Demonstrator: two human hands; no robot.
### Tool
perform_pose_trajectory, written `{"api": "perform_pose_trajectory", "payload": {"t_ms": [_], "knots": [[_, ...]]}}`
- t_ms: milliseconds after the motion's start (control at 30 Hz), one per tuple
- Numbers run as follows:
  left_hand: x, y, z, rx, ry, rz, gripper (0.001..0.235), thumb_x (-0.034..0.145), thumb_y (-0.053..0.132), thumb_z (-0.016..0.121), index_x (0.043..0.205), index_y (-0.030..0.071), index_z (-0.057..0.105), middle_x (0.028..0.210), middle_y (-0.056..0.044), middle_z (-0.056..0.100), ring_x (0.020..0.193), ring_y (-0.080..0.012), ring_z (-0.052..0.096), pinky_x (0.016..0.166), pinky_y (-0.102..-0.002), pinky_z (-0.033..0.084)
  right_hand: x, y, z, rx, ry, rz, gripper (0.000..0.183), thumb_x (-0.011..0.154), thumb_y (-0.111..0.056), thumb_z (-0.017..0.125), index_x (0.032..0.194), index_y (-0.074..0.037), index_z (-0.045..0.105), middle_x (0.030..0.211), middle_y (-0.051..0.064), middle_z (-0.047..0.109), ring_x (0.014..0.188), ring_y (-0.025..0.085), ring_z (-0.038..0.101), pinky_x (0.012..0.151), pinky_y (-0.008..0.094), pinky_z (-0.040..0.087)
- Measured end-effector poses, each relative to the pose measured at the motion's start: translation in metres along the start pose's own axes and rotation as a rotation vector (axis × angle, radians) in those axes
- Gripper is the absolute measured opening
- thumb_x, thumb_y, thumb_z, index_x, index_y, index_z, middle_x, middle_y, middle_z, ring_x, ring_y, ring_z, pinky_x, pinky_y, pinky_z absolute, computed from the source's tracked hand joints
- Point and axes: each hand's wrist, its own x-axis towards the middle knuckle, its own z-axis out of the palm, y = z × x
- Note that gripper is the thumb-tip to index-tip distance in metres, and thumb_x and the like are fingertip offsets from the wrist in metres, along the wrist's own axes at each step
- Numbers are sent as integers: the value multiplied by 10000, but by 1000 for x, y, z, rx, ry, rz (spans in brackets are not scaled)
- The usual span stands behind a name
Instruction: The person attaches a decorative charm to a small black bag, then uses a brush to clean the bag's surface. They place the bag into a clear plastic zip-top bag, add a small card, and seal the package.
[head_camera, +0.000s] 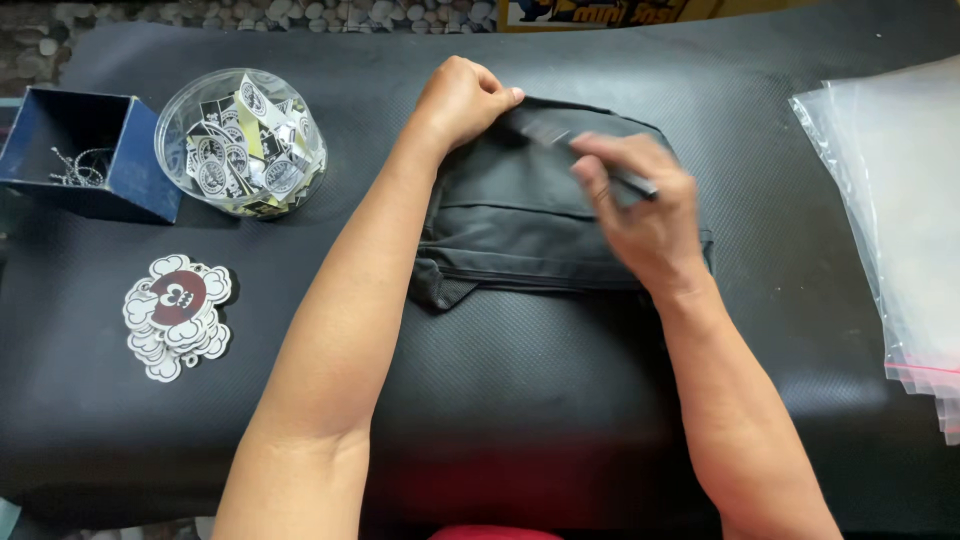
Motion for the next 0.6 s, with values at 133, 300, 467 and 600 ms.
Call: {"api": "perform_pose_trajectory", "payload": {"t_ms": [133,300,467,600], "knots": [[-4,5,-3,-26,-28,-41,296,865,479,735,844,197,822,917,28,801,845,-115,729,759,-312,534,-5,10,3,-224,89,10,169,1100,-56,680,1249,19,708,1100,149,677,994,293,674,930,379,521],[-4,2,-3,-73,-29,-55,320,856,508,759,792,196,792,772,65,729,725,-80,649,687,-296,489,2,-12,0,89,-81,55,172,1094,-143,621,1143,-15,725,1133,123,739,1056,255,693,973,352,517],[-11,-3,-5,-98,-6,-35,332,938,474,622,786,218,770,691,75,620,683,-90,558,677,-304,440,0,-6,4,97,-143,-11,192,1076,-80,644,1235,14,692,1144,148,690,1031,270,661,971,370,510],[-23,-14,-10,-15,11,45,337,926,453,574,946,180,772,939,7,771,895,-187,704,775,-353,503,-1,-17,-7,286,-279,176,168,1089,-141,568,1115,-54,710,903,56,666,735,134,639,782,282,496]]}}
